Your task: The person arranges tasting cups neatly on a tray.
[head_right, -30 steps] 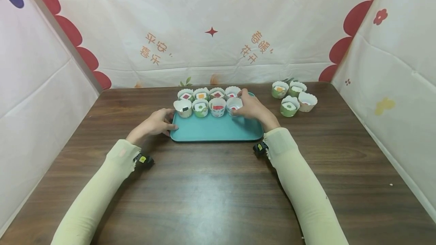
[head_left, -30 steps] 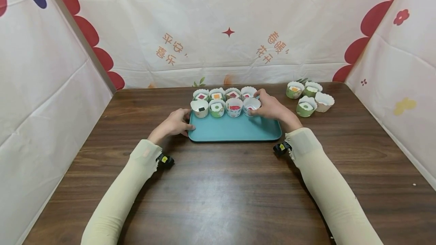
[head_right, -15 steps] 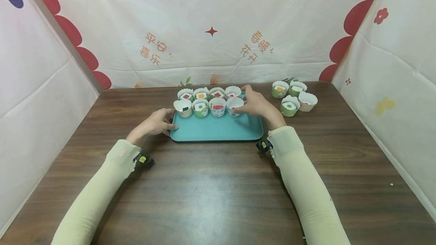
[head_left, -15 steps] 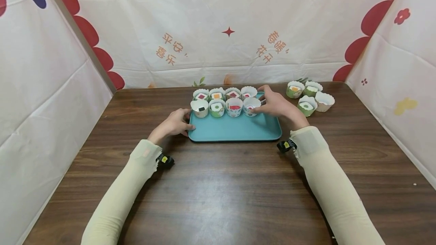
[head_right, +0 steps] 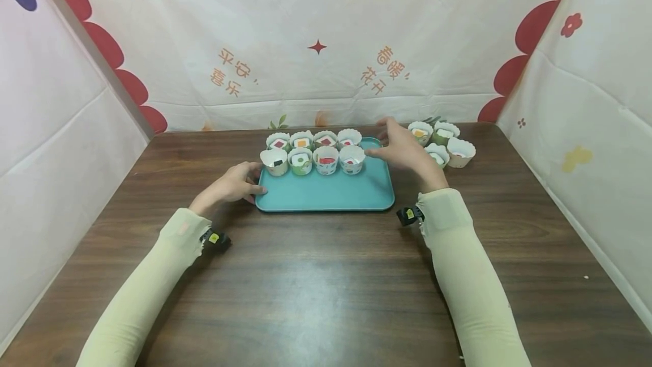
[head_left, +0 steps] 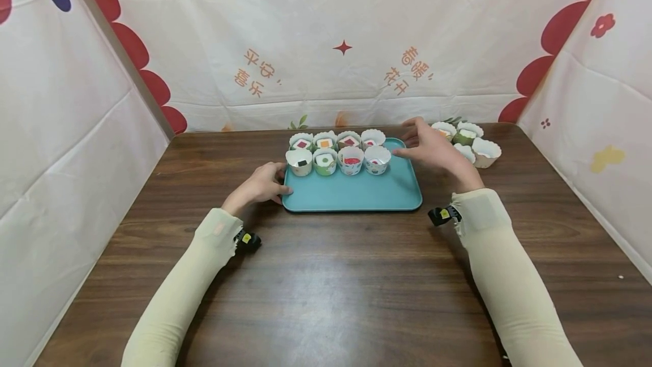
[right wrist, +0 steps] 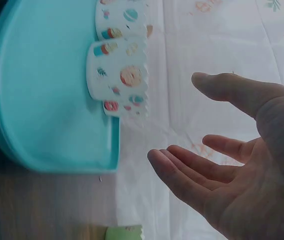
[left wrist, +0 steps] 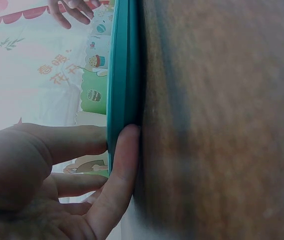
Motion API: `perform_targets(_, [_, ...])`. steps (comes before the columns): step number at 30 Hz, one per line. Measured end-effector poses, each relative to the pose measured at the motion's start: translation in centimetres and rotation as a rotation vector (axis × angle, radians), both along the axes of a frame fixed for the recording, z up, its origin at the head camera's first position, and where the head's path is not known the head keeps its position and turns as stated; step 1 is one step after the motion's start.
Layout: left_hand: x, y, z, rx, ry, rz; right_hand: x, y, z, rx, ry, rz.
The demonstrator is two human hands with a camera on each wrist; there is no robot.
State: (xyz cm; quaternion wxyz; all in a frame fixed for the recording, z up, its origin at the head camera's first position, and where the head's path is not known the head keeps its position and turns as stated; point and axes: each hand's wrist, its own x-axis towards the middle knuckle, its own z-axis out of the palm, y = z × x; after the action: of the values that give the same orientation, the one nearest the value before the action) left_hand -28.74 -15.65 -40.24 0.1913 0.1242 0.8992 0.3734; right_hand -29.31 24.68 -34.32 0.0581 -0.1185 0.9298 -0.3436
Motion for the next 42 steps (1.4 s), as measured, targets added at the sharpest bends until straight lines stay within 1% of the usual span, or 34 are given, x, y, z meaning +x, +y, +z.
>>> perform_targets(7, [0.0,0.0,0.1,0.001,-0.004,0.009,0.2,2.0,0.6,-0.023,0.036,-0.055])
perform_targets(13, [0.0,0.0,0.1,0.009,-0.022,0.007,0.5,4.3,1.2,-0.041,0.051,-0.13])
perform_targets(17, [0.1,0.0,0.1,0.003,-0.017,0.006,0.7,6.1,1.4,-0.033,0.062,-0.182])
perform_targets(23, [0.2,0.0,0.1,0.003,-0.013,0.005,1.1,9.4,1.4,0.009,0.108,-0.241])
perform_targets(27, [0.0,0.0,0.0,0.007,-0.01,0.006,1.3,11.6,0.9,0.021,0.143,-0.274])
perform_targets(31, [-0.1,0.0,0.0,0.007,-0.004,0.004,1.3,13.1,0.1,0.02,0.16,-0.294])
perform_targets(36, [0.0,0.0,0.0,0.005,0.002,0.003,1.1,14.3,-0.9,0.055,0.157,-0.3])
perform_targets(42, [0.1,0.0,0.0,0.008,-0.002,0.0,0.8,15.1,-2.1,0.104,0.185,-0.299])
